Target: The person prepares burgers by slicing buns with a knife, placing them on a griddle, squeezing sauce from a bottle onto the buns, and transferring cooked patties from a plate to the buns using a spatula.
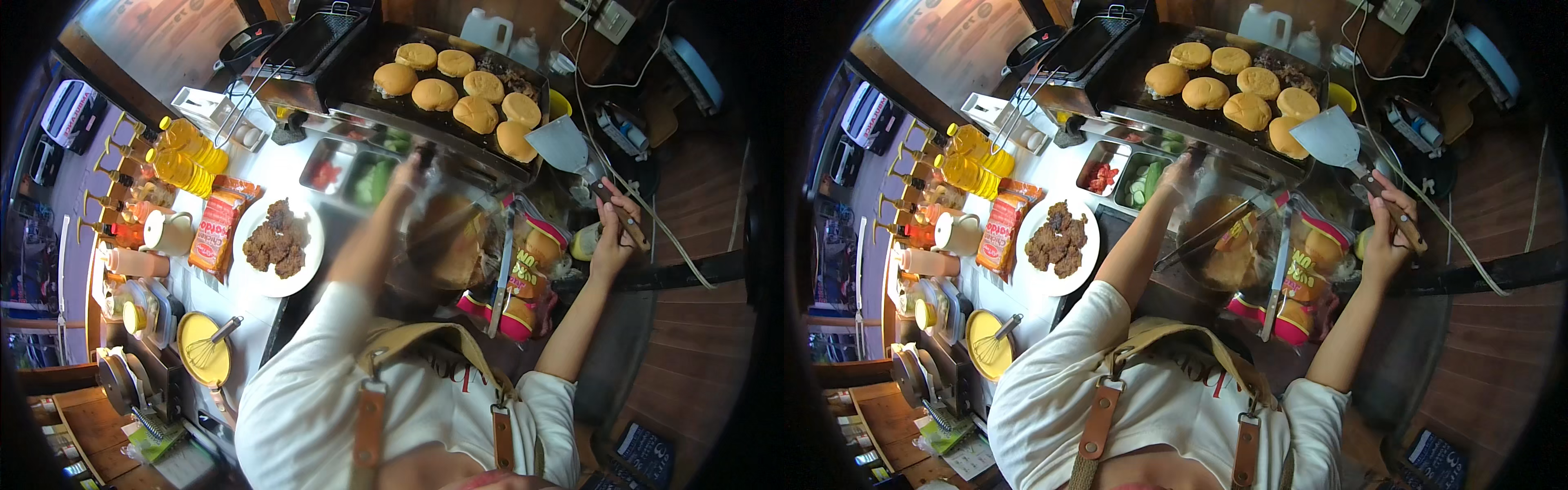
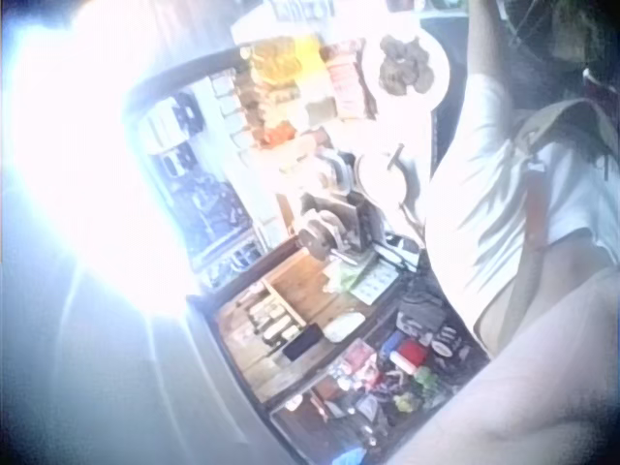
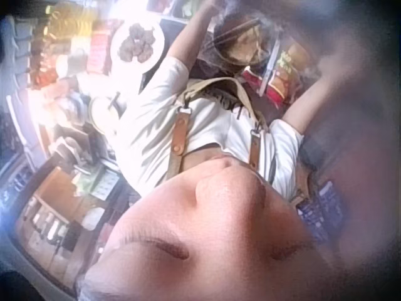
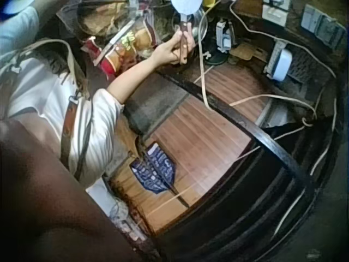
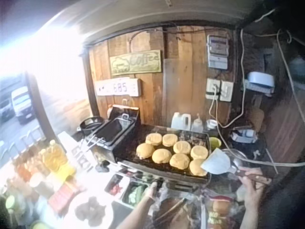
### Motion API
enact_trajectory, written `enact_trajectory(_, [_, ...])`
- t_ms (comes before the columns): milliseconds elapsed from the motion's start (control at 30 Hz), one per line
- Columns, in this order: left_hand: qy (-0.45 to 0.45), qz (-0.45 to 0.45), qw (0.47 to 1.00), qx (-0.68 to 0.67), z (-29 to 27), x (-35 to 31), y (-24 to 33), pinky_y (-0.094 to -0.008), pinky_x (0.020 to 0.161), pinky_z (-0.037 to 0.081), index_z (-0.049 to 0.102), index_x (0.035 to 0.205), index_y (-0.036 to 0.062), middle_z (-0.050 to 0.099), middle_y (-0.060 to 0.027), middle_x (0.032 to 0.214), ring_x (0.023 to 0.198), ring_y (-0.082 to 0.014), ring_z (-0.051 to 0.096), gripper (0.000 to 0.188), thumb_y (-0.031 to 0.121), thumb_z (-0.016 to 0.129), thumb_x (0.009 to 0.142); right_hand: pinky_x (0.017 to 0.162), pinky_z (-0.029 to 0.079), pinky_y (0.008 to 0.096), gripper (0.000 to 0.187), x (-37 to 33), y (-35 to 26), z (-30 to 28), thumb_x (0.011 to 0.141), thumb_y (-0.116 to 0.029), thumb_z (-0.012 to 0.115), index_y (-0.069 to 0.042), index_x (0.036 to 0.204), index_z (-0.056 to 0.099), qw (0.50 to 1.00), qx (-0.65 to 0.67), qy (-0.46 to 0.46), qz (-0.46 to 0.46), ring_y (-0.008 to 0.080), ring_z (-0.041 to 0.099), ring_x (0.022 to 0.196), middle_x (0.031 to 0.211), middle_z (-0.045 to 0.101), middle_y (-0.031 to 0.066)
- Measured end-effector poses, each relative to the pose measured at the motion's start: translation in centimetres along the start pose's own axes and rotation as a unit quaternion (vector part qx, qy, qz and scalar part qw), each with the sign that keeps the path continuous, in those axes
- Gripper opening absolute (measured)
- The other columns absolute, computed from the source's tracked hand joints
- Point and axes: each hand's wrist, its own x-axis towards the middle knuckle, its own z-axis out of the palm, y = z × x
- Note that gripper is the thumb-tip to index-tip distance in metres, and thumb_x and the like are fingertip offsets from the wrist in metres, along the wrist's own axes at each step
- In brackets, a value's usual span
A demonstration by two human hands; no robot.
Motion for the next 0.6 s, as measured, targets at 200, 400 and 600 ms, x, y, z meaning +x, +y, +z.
enact_trajectory(200, [0.071, 0.100, 0.947, 0.298, 4.8, -6.5, 2.8, -0.0357, 0.054, 0.043, 0.060, 0.087, 0.0043, 0.059, -0.0110, 0.071, 0.060, -0.0220, 0.056, 0.038, 0.040, 0.048, 0.086, 0.085, 0.048, 0.0308, 0.011, -1.4, -0.7, -2.8, 0.084, 0.005, 0.046, 0.001, 0.095, 0.045, 1.000, -0.021, 0.006, 0.009, 0.0236, 0.053, 0.103, 0.113, 0.053, 0.0218])
enact_trajectory(400, [0.123, 0.332, 0.667, 0.655, 4.6, -6.6, 3.7, -0.0431, 0.077, 0.045, 0.065, 0.080, 0.0023, 0.062, -0.0195, 0.088, 0.089, -0.0347, 0.059, 0.034, 0.033, 0.050, 0.081, 0.088, 0.046, 0.0323, 0.013, -2.9, -1.8, -5.1, 0.084, 0.005, 0.045, 0.000, 0.096, 0.044, 1.000, -0.011, 0.005, -0.004, 0.0250, 0.053, 0.103, 0.115, 0.051, 0.0229])
enact_trajectory(600, [0.148, 0.321, 0.698, 0.623, 5.4, -7.0, 3.6, -0.0442, 0.076, 0.045, 0.065, 0.076, 0.0023, 0.062, -0.0209, 0.084, 0.087, -0.0371, 0.059, 0.035, 0.034, 0.049, 0.080, 0.089, 0.046, 0.0338, 0.013, -3.6, -1.9, -6.3, 0.085, 0.003, 0.045, 0.000, 0.098, 0.044, 1.000, -0.008, 0.004, -0.004, 0.0261, 0.052, 0.105, 0.115, 0.050, 0.0237])
